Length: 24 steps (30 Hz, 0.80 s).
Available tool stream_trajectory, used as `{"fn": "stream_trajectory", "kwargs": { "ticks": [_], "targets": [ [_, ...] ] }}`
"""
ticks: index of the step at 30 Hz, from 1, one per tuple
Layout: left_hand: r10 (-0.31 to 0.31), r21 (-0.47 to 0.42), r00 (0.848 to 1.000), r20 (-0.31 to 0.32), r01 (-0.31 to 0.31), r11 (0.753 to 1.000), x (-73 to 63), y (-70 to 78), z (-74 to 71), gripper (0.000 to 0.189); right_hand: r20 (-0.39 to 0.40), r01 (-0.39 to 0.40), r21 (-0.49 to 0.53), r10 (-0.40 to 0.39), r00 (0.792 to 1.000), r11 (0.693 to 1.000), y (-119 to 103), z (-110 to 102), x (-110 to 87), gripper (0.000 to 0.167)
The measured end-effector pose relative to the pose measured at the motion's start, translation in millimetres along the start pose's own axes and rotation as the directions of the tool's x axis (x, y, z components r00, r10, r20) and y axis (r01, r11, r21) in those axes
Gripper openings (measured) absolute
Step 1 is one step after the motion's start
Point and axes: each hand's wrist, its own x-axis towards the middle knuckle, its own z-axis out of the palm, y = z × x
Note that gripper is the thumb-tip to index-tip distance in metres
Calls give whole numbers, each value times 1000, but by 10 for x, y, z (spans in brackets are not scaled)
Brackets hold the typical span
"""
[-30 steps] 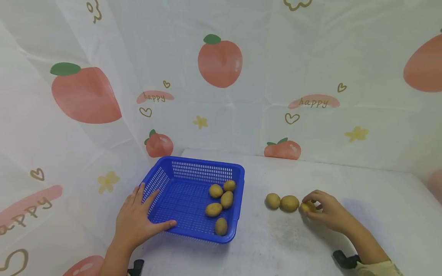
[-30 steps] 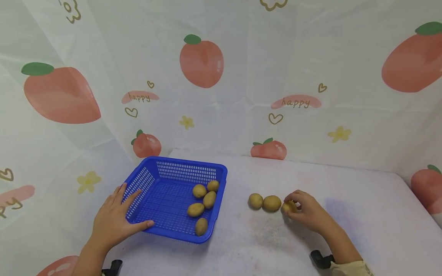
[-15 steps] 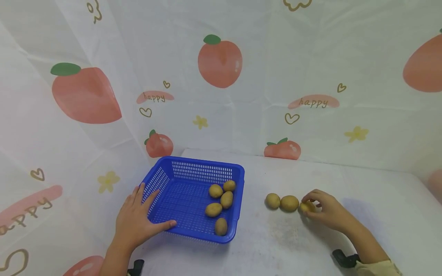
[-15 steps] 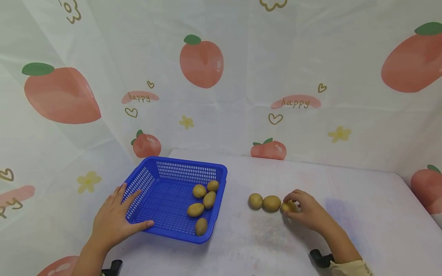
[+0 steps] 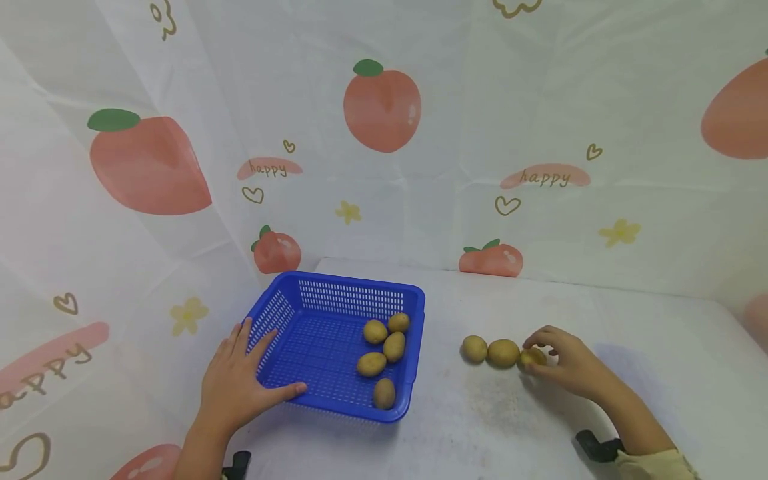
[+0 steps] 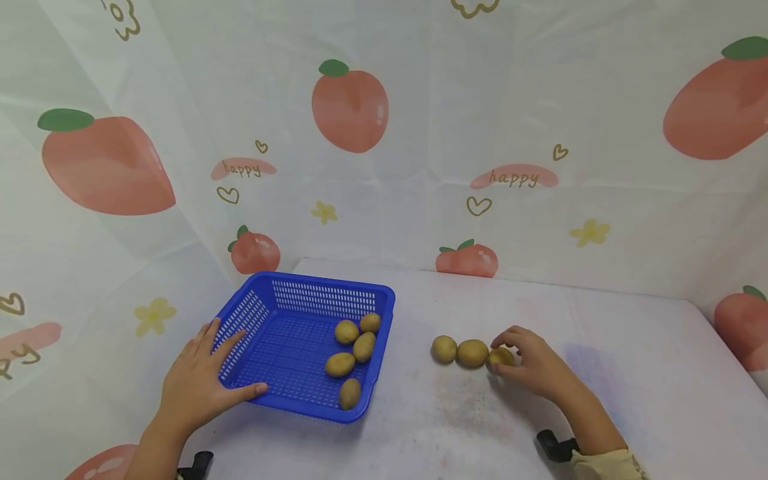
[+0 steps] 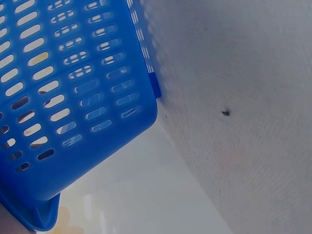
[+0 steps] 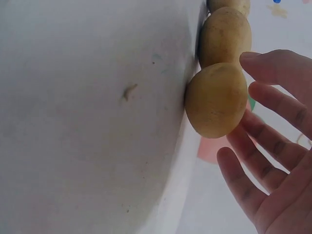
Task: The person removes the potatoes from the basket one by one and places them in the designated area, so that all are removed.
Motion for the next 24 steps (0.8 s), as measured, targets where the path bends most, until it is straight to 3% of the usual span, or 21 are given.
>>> {"fn": "stream_trajectory", "kwargs": {
  "ticks": [14,24],
  "targets": [
    [4,7,1000,2,-4,1000,6,-5,14,124,-17,35,0,-35,999,999,-106,-85,109,23],
    [10,8,1000,-14,-10,1000,-2,-10,13,123,7,63,-22,-63,998,998,-350,-72,401,23]
  ]
}}
